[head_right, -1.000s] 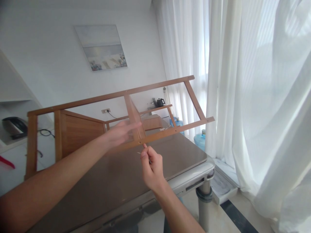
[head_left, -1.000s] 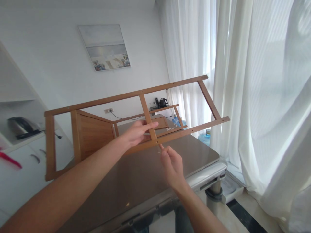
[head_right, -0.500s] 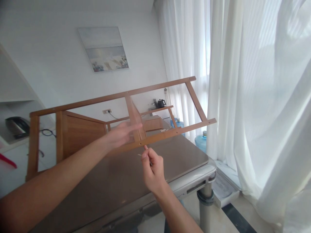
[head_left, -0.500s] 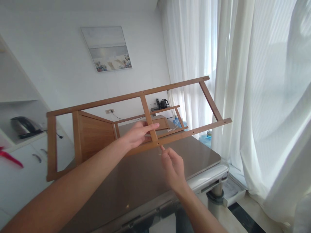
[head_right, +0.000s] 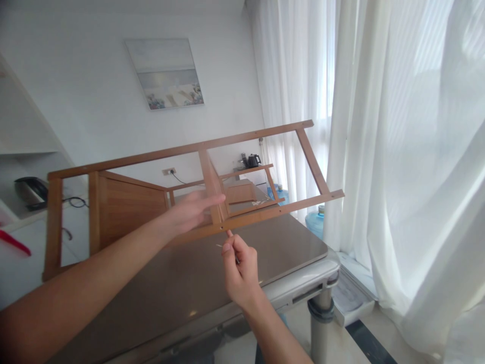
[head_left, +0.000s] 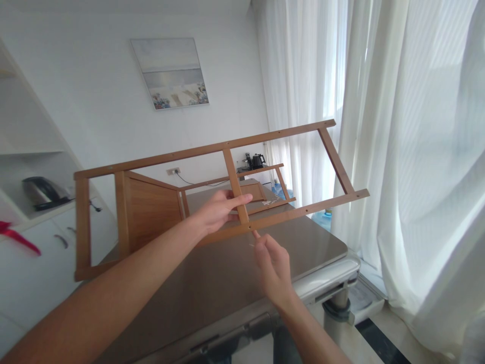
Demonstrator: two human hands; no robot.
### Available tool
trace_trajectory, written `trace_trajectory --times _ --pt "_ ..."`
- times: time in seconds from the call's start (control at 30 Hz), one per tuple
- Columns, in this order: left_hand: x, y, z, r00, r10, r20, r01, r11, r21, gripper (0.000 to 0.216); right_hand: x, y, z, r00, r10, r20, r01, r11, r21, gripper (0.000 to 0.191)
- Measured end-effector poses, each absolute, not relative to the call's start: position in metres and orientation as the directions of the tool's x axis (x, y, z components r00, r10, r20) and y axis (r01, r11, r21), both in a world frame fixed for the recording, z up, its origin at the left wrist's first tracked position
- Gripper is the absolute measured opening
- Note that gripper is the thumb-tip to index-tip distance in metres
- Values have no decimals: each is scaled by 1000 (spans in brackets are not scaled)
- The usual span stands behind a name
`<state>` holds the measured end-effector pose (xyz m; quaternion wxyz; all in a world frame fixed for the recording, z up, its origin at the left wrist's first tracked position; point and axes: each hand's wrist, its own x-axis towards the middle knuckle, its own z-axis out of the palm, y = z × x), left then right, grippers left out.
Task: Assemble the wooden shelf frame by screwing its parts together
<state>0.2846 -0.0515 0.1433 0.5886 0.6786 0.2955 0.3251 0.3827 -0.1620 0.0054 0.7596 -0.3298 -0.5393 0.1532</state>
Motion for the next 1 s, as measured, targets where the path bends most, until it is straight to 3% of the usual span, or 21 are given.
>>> trace_trajectory --times 0.5,0.7,0.83,1.0 --pt "284 -51 143 621 778 98 23 -143 989 48 386 -169 8 353 590 726 186 716 -672 34" --pt "285 -57 144 624 775 96 24 -142 990 48 400 -183 20 391 575 719 540 489 -685 33" --pt "285 -57 143 639 764 92 27 -141 990 51 407 -183 30 296 586 754 726 375 -577 29" --pt "286 -54 140 624 776 92 20 -134 991 50 407 -175 32 214 581 785 842 299 -450 31"
